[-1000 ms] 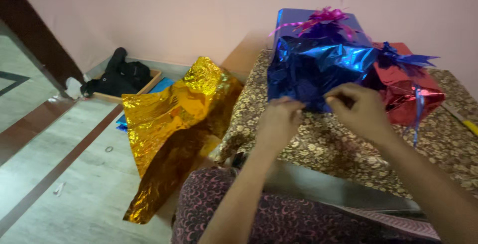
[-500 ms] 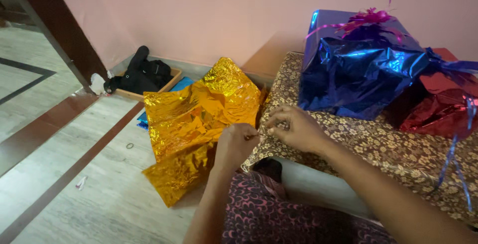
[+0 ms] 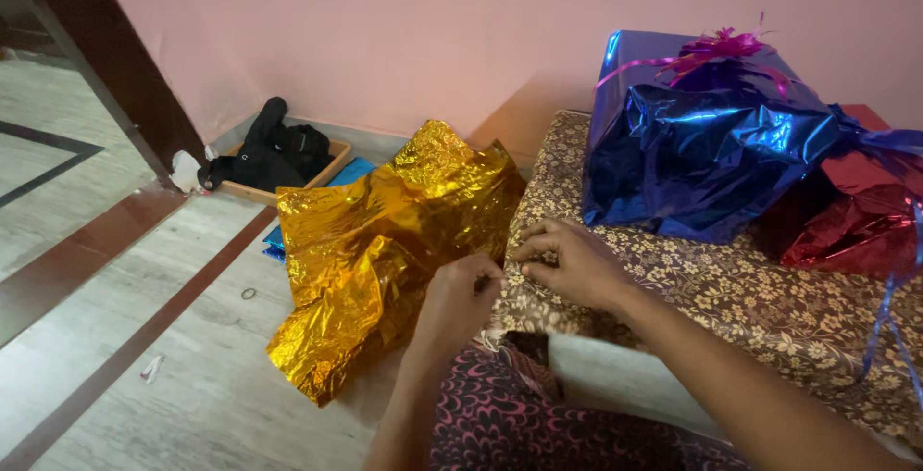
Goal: The person wraps a blue gift box with shiny blue paper, then ties a pink ribbon around it. They also tie a blue ribbon around a red gift box and place a gold-wrapped box on the table.
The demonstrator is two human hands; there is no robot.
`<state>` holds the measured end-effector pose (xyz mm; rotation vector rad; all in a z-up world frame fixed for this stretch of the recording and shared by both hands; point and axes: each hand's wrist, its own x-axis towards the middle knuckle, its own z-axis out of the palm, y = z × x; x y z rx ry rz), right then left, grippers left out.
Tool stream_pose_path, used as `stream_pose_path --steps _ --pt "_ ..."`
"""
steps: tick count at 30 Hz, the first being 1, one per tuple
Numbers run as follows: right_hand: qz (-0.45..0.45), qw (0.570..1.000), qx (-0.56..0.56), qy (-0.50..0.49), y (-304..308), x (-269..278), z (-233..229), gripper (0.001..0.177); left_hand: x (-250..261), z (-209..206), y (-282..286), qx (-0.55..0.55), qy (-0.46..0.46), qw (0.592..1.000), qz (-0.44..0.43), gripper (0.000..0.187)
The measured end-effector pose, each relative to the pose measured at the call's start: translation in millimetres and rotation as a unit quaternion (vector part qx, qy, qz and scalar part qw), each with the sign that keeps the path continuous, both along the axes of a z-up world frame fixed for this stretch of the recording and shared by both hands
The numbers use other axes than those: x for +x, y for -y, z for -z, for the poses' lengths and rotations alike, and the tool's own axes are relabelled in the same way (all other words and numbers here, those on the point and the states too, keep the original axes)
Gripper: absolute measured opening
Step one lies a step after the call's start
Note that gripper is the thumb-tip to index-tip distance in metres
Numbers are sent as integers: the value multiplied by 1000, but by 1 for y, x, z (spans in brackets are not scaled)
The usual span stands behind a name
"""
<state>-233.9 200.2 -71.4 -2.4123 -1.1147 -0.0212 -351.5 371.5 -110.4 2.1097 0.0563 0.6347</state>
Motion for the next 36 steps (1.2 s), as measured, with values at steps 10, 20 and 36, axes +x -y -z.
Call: stream_pose_path --steps 10,20,36 --pt "-9 999 32 -39 2 7 9 28 -5 -4 -13 -285 11 953 105 9" --pt "-5 888 291 -357 87 24 -61 25 56 -64 82 -328 90 933 118 6" --pt "167 924 278 -203 343 134 -184 15 220 -152 360 -336 161 914 163 12"
